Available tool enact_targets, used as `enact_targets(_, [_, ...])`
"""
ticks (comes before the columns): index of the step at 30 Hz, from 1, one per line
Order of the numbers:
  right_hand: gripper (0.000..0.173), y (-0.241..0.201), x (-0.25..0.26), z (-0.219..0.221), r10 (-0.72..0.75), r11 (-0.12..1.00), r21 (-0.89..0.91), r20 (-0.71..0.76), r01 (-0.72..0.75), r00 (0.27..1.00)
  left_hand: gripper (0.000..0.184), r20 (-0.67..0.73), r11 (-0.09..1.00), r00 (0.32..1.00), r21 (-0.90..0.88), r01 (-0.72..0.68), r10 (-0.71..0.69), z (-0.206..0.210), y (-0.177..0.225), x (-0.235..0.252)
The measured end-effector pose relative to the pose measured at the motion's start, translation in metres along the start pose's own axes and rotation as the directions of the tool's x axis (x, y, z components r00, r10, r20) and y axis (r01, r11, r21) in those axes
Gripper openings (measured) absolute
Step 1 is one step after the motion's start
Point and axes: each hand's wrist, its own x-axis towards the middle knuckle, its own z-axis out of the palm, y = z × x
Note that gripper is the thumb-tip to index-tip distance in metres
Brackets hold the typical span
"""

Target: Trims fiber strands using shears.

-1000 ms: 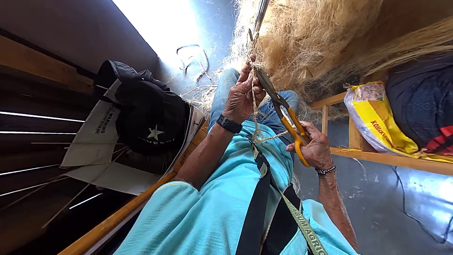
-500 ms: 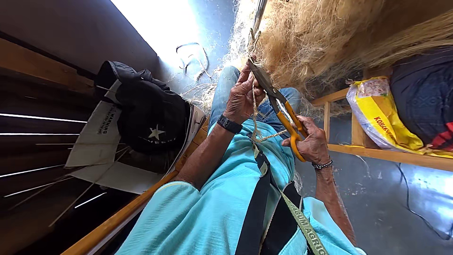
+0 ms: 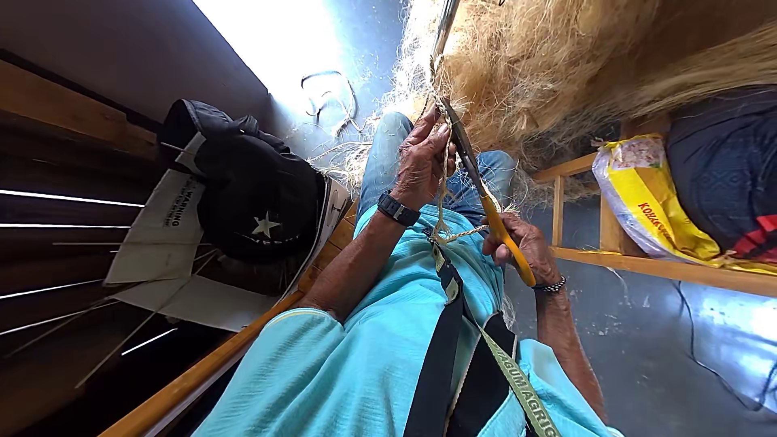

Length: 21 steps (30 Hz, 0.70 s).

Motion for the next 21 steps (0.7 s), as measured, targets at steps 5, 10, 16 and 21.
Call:
enact_targets(5, [0.087,0.005,0.0,-0.003,-0.024,0.996,0.089,0.063,0.018,0.998,0.044,-0.045,0.997,0.998,0.061,-0.041,0.044,0.006,0.001,0.003])
enact_targets(10, [0.085,0.01,0.001,-0.004,-0.045,0.991,0.131,0.081,0.034,0.996,0.034,-0.043,0.985,0.994,0.147,-0.091,0.099,0.007,0.002,0.005])
enact_targets(16, [0.083,0.008,0.001,0.0,-0.04,0.992,0.12,0.083,0.03,0.996,0.032,-0.087,0.979,0.989,0.177,-0.104,0.121,0.008,0.003,0.007])
enact_targets(21, [0.082,0.003,0.002,0.008,-0.023,0.993,0.115,0.069,0.015,0.997,0.031,-0.096,0.975,0.986,0.19,-0.114,0.135,0.007,0.004,0.009])
